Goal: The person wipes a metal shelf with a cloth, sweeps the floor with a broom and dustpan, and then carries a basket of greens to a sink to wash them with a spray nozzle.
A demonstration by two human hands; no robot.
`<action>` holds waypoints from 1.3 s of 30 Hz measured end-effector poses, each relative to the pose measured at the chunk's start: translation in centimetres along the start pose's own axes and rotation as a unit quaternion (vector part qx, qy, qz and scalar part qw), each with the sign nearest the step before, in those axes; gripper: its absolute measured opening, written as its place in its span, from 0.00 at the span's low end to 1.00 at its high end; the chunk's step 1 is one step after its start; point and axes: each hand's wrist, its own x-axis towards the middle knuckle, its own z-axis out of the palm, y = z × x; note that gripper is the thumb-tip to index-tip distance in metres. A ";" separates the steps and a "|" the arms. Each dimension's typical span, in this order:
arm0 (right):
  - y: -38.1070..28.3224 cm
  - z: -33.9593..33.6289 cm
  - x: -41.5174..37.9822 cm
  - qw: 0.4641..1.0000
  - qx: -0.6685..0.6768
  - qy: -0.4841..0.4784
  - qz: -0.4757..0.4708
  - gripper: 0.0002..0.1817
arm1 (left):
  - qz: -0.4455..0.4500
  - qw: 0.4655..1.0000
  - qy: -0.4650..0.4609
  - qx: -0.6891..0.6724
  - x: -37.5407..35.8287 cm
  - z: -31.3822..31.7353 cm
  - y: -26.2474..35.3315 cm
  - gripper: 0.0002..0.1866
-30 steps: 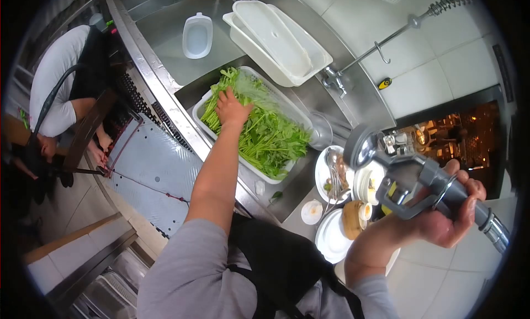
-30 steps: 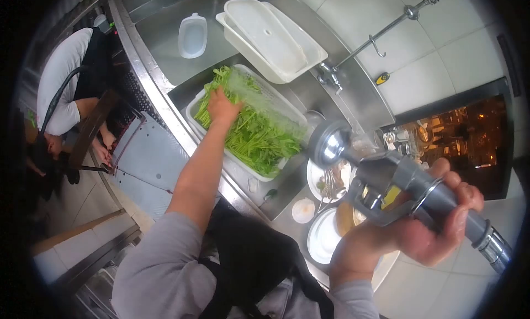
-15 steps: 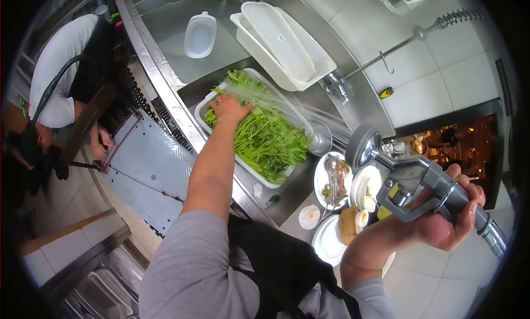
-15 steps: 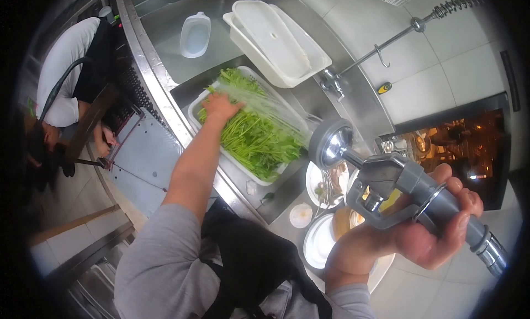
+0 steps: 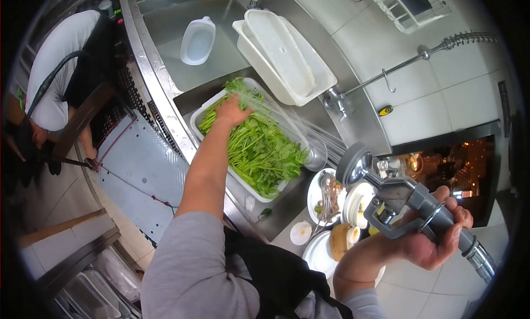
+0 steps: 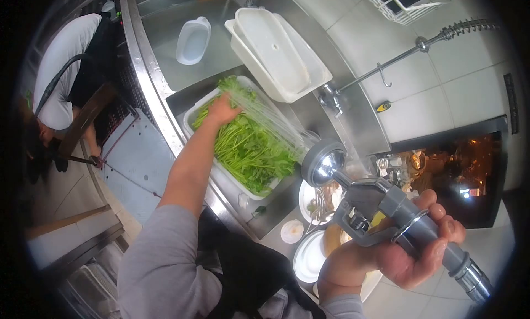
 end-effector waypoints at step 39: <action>-3.7 -3.2 -3.5 0.985 -0.114 0.063 0.117 0.12 | 0.155 0.955 0.106 0.229 -4.1 0.9 2.2 0.41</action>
